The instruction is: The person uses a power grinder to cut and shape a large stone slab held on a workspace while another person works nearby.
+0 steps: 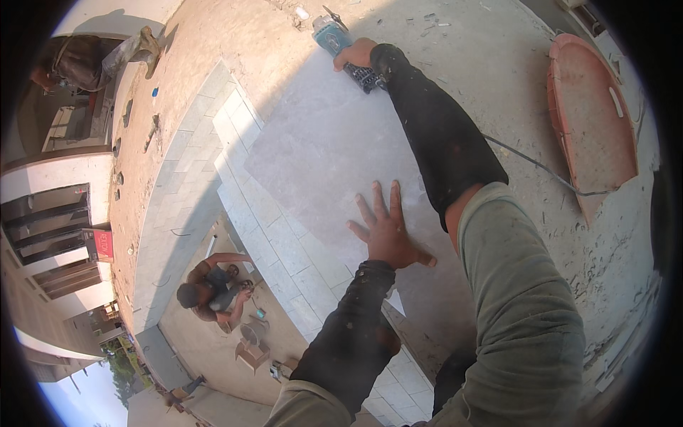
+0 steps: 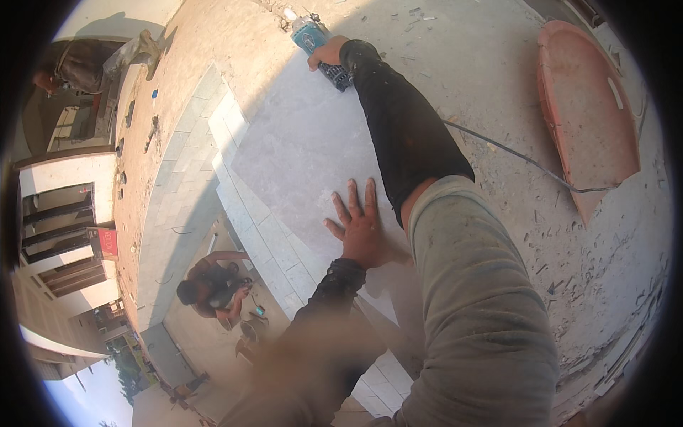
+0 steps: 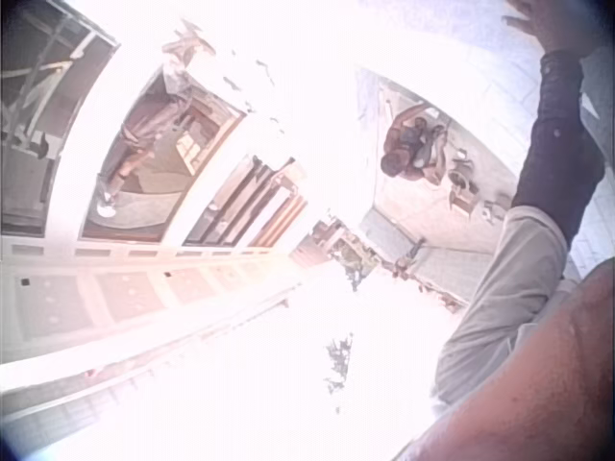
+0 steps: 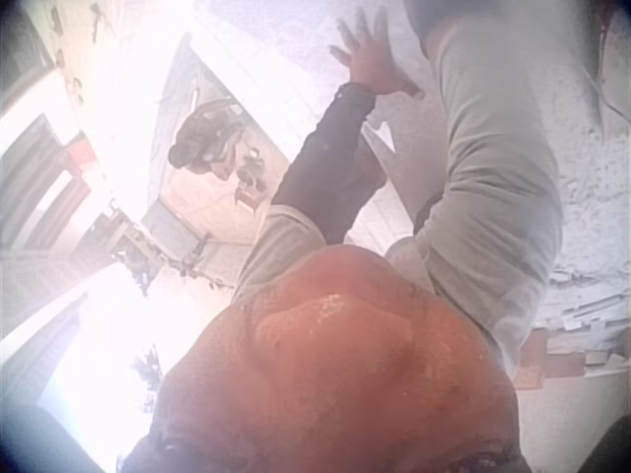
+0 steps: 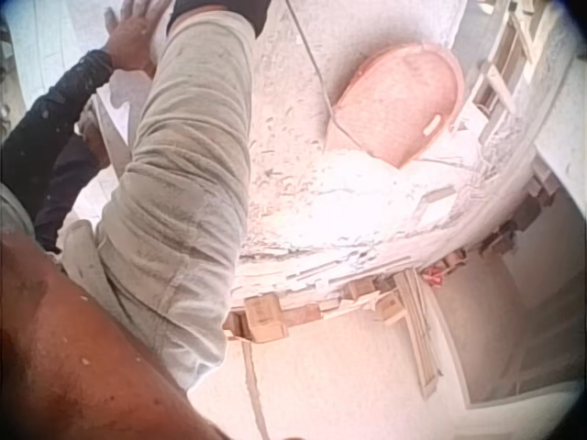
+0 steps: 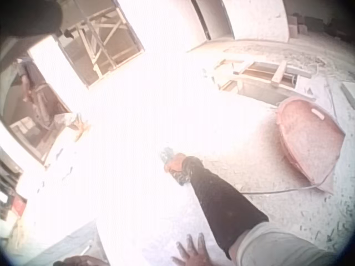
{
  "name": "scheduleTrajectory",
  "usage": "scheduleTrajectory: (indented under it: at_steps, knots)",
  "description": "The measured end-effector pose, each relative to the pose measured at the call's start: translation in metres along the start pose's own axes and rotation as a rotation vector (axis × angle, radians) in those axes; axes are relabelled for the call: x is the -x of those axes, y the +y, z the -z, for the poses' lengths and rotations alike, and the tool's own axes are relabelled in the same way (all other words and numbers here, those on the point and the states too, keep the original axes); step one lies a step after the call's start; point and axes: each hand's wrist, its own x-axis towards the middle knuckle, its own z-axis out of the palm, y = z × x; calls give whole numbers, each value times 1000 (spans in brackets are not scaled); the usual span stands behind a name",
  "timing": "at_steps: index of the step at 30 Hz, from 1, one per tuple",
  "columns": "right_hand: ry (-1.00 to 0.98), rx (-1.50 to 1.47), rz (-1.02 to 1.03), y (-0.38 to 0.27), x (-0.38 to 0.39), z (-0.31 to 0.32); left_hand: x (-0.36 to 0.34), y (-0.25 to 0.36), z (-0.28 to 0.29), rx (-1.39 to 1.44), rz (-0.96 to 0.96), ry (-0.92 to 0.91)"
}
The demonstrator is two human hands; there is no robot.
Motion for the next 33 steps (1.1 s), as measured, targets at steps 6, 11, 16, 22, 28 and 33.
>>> scheduleTrajectory:
  at_steps: [6, 11, 16, 22, 28, 33]
  knots:
    - [14, 8, 6, 4, -3, 1, -2, 0, 0, 5, -3, -21]
    - [-15, 36, -5, -2, 0, 0, -1, -1, 0, 8, 2, 8]
    - [-6, 68, 9, -3, 2, 2, 1, 0, 2, 20, -3, 11]
    - [-16, 52, 19, -4, 2, 2, 0, -2, 1, 23, 5, 6]
    - [-23, 31, -19, -2, 1, 2, 0, -1, 2, 11, 4, -4]
    - [-18, 78, -21, -5, 1, 4, -1, -3, 1, 20, -10, 2]
